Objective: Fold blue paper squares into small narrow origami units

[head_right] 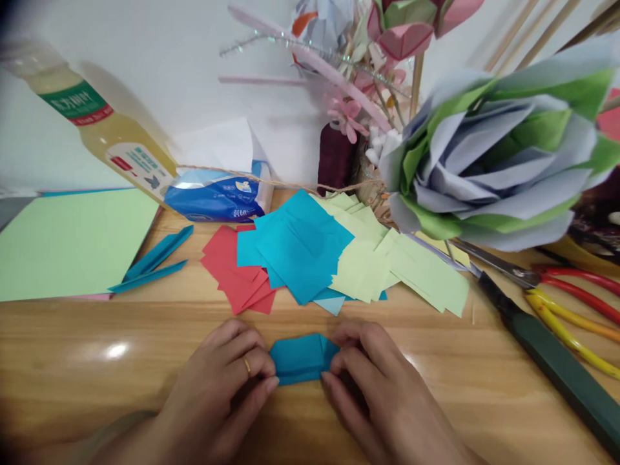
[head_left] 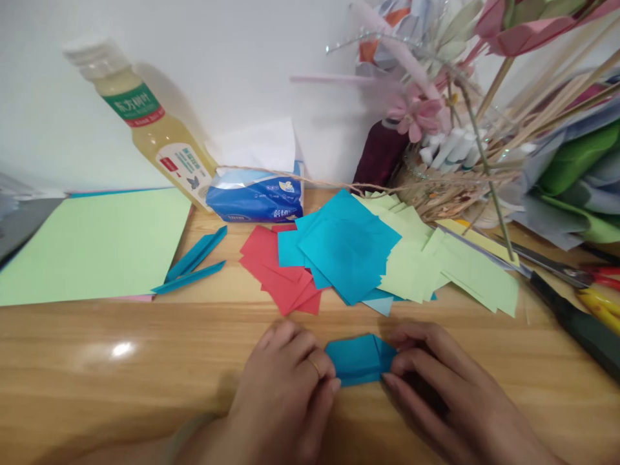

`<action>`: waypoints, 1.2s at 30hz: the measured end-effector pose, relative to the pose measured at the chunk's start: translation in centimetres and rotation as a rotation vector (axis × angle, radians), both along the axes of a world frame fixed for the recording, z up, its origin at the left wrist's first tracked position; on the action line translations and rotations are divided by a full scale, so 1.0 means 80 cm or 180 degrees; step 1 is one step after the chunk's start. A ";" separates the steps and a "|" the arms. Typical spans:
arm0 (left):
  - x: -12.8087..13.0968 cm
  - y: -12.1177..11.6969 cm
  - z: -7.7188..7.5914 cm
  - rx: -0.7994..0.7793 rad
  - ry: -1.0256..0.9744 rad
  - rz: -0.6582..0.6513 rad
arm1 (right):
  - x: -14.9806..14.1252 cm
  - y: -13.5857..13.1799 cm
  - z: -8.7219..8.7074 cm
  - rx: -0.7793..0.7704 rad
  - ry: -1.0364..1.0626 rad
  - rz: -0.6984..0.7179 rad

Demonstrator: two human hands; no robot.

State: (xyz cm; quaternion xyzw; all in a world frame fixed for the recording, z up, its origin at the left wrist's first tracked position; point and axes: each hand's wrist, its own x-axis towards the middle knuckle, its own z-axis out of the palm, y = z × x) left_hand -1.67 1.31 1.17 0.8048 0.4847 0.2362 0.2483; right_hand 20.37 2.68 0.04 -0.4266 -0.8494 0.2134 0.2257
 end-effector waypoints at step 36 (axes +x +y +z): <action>0.007 0.003 -0.007 0.0279 0.0657 0.0044 | -0.013 0.012 0.009 0.0145 -0.0230 0.0030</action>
